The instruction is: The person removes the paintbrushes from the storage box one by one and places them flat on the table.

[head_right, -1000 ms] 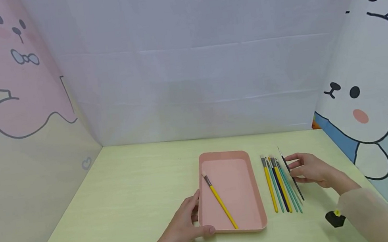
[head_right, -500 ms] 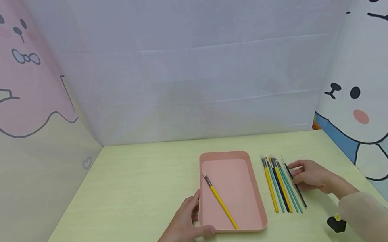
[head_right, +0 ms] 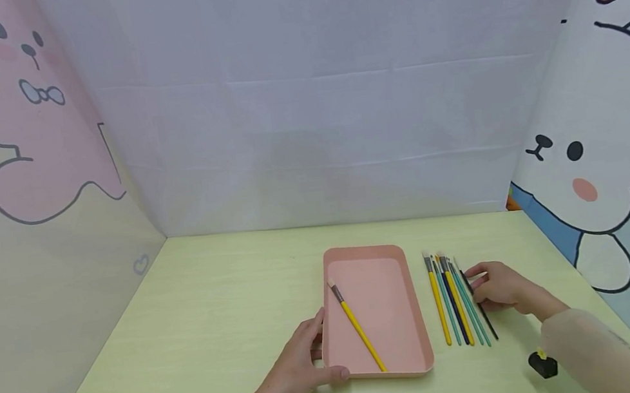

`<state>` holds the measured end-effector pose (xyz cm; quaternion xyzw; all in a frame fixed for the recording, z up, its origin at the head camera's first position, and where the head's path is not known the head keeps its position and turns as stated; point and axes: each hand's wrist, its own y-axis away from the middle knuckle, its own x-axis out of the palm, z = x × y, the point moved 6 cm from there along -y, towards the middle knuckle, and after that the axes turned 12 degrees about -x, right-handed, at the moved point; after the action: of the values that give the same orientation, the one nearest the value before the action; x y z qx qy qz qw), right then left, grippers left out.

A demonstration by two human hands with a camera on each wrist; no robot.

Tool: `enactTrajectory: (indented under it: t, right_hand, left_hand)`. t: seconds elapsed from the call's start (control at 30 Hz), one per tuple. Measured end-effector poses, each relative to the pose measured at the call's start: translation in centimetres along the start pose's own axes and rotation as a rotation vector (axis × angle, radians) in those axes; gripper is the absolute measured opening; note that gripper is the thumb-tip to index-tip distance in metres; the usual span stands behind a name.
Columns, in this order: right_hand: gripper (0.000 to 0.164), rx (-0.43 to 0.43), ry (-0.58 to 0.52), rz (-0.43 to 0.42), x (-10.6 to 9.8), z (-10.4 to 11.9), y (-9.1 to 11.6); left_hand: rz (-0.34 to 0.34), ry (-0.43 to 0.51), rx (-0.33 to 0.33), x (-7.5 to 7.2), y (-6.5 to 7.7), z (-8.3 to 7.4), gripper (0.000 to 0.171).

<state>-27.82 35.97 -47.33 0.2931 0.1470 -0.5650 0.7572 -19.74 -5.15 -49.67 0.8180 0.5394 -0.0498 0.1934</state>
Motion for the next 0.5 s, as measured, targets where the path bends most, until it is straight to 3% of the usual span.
enactTrajectory:
  t: [0.5]
  right_hand:
    - [0.063,0.017,0.028,-0.001,0.11,-0.19,-0.43]
  left_hand:
    - [0.002,0.012,-0.001,0.09,-0.01,-0.08,0.118]
